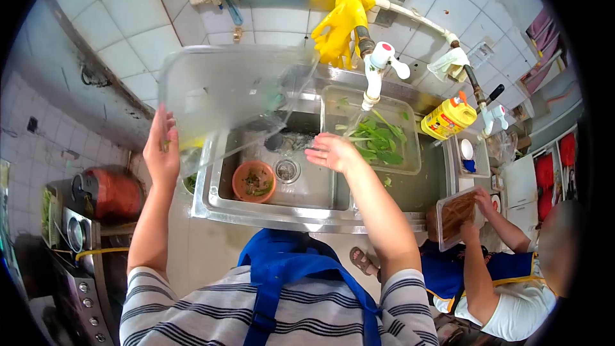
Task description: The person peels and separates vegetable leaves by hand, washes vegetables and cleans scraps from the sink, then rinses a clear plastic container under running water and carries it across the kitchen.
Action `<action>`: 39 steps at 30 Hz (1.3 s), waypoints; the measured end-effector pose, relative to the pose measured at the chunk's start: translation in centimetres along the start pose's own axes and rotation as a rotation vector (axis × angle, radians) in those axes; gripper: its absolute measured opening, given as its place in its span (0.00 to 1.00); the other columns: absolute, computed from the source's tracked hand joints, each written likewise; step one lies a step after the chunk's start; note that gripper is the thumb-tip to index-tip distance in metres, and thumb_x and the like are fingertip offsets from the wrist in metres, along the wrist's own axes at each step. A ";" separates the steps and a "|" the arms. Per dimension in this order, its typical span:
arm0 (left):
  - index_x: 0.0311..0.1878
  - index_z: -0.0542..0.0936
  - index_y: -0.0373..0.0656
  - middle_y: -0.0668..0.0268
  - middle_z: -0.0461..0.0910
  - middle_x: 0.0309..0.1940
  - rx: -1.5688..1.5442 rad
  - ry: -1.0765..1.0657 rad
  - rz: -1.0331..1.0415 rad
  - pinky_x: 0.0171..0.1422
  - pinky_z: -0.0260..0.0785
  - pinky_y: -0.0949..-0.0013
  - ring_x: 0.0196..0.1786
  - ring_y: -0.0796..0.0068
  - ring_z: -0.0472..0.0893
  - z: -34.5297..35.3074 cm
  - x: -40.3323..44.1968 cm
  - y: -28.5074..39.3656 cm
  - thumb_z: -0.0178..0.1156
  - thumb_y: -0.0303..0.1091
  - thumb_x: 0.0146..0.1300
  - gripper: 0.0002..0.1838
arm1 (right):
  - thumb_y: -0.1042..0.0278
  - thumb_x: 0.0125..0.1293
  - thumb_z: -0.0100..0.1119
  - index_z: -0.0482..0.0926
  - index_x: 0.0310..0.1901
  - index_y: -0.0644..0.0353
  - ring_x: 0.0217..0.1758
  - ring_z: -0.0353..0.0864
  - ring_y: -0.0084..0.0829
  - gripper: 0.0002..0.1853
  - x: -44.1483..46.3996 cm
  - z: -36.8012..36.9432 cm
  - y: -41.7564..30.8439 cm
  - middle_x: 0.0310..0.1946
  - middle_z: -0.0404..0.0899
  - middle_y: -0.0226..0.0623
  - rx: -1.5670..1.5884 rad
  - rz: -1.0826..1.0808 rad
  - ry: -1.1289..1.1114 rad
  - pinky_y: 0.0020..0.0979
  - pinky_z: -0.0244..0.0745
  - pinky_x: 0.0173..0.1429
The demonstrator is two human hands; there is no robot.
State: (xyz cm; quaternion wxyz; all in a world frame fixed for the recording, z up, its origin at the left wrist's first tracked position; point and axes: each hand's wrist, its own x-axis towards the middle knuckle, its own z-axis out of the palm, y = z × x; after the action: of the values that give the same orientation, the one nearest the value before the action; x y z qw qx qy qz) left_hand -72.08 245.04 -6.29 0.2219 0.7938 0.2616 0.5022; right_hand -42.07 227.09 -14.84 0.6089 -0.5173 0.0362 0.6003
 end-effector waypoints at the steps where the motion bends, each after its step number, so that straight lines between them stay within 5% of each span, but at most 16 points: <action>1: 0.59 0.65 0.40 0.59 0.75 0.45 -0.205 0.057 -0.186 0.51 0.67 0.70 0.44 0.70 0.76 0.1 -0.4 -0.1 0.52 0.26 0.59 0.23 | 0.72 0.58 0.55 0.53 0.56 0.61 0.52 0.68 0.52 0.28 -0.1 -0.1 0.2 0.57 0.53 0.52 -0.013 0.000 -0.022 0.48 0.72 0.51; 4: 0.62 0.61 0.43 0.61 0.75 0.40 -0.503 0.083 -0.480 0.48 0.68 0.73 0.39 0.77 0.74 -0.2 -1.2 -0.5 0.50 0.31 0.63 0.23 | 0.63 0.57 0.58 0.53 0.56 0.61 0.53 0.67 0.52 0.31 -1.3 0.4 0.3 0.58 0.52 0.52 -0.052 -0.047 0.029 0.48 0.71 0.51; 8: 0.63 0.56 0.44 0.55 0.75 0.39 -0.705 0.070 -0.882 0.47 0.70 0.71 0.40 0.72 0.76 0.8 -2.9 -0.3 0.48 0.34 0.64 0.25 | 0.53 0.56 0.59 0.60 0.50 0.59 0.50 0.71 0.52 0.28 -3.4 0.2 -1.3 0.52 0.61 0.51 -0.032 -0.139 0.049 0.49 0.69 0.53; 11: 0.65 0.51 0.47 0.48 0.72 0.44 -0.883 0.079 -1.020 0.48 0.70 0.60 0.44 0.61 0.76 3.7 -4.8 0.1 0.48 0.36 0.64 0.28 | 0.47 0.57 0.54 0.60 0.52 0.57 0.48 0.73 0.47 0.28 -3.9 -2.4 -2.5 0.47 0.67 0.49 0.037 -0.245 -0.167 0.42 0.71 0.51; 14: 0.66 0.45 0.49 0.41 0.65 0.50 -1.043 -0.049 -1.128 0.50 0.69 0.55 0.46 0.55 0.75 8.0 -8.0 1.0 0.52 0.41 0.62 0.35 | 0.47 0.57 0.55 0.59 0.56 0.60 0.49 0.71 0.45 0.32 -6.9 -1.3 -2.7 0.50 0.63 0.52 -0.001 -0.398 0.062 0.44 0.70 0.50; 17: 0.66 0.39 0.46 0.44 0.66 0.48 -1.188 -0.092 -1.250 0.51 0.68 0.56 0.47 0.54 0.74 12.1 -10.0 4.9 0.54 0.34 0.60 0.40 | 0.53 0.54 0.60 0.44 0.63 0.59 0.48 0.71 0.42 0.43 -9.9 1.2 0.6 0.50 0.63 0.50 -0.040 -0.431 0.117 0.42 0.71 0.46; 19: 0.66 0.38 0.47 0.43 0.65 0.50 -1.209 -0.157 -1.226 0.52 0.67 0.56 0.49 0.52 0.73 14.3 -11.5 6.6 0.53 0.32 0.60 0.40 | 0.69 0.53 0.60 0.28 0.65 0.54 0.45 0.74 0.45 0.50 -10.4 1.6 2.2 0.46 0.67 0.48 -0.026 -0.513 0.213 0.43 0.73 0.45; 26: 0.65 0.38 0.45 0.48 0.61 0.56 -1.140 -0.638 -1.047 0.55 0.66 0.59 0.53 0.53 0.71 16.0 -10.6 8.1 0.54 0.24 0.56 0.41 | 0.80 0.50 0.48 0.37 0.65 0.55 0.39 0.76 0.38 0.42 -12.1 -3.5 3.2 0.46 0.66 0.48 0.160 -0.807 0.380 0.36 0.73 0.45; 27: 0.65 0.38 0.45 0.48 0.61 0.56 -1.144 -0.644 -1.046 0.55 0.66 0.59 0.53 0.53 0.71 16.9 -10.9 7.7 0.54 0.24 0.56 0.41 | 0.74 0.54 0.52 0.40 0.64 0.53 0.40 0.77 0.45 0.39 -12.0 -4.2 3.6 0.42 0.72 0.45 0.143 -0.865 0.403 0.41 0.72 0.46; 32: 0.61 0.51 0.37 0.54 0.69 0.50 -0.962 -0.828 -0.787 0.40 0.71 0.71 0.40 0.67 0.79 20.7 -10.5 7.5 0.48 0.40 0.64 0.28 | 0.73 0.54 0.53 0.41 0.63 0.54 0.39 0.77 0.45 0.39 -13.5 -6.0 3.2 0.43 0.71 0.47 0.195 -0.964 0.488 0.41 0.73 0.45; 34: 0.56 0.59 0.35 0.57 0.73 0.45 -0.951 -0.765 -0.684 0.35 0.71 0.71 0.34 0.69 0.79 22.4 -10.1 8.1 0.42 0.46 0.66 0.25 | 0.73 0.54 0.53 0.40 0.63 0.55 0.39 0.77 0.45 0.40 -14.3 -6.1 3.1 0.43 0.71 0.47 0.269 -1.006 0.557 0.41 0.73 0.45; 36: 0.51 0.64 0.34 0.56 0.73 0.44 -0.968 -0.754 -0.819 0.33 0.71 0.72 0.32 0.73 0.79 24.3 -8.7 7.9 0.40 0.47 0.66 0.24 | 0.74 0.52 0.52 0.38 0.64 0.54 0.40 0.76 0.41 0.41 -14.9 -5.9 3.0 0.44 0.68 0.45 0.306 -0.994 0.575 0.38 0.72 0.45; 38: 0.51 0.66 0.34 0.55 0.74 0.44 -0.972 -0.731 -0.891 0.40 0.71 0.69 0.37 0.69 0.78 25.7 -7.9 8.0 0.39 0.49 0.66 0.25 | 0.73 0.53 0.52 0.37 0.64 0.54 0.40 0.76 0.41 0.42 -15.1 -5.8 3.0 0.44 0.69 0.45 0.355 -0.970 0.659 0.38 0.72 0.45; 39: 0.53 0.65 0.33 0.53 0.72 0.46 -0.778 -0.567 -0.714 0.46 0.69 0.67 0.42 0.67 0.76 26.1 -7.5 8.6 0.40 0.47 0.66 0.24 | 0.73 0.53 0.52 0.37 0.64 0.54 0.40 0.76 0.41 0.42 -15.2 -5.8 3.1 0.44 0.69 0.45 0.351 -0.974 0.661 0.38 0.72 0.45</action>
State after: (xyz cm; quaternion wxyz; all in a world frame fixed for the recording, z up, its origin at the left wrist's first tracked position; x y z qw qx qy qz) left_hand -49.27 231.33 -16.46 0.7125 0.6204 0.2394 0.2240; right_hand -45.25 211.85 -9.27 0.8459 -0.5251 0.0811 0.0460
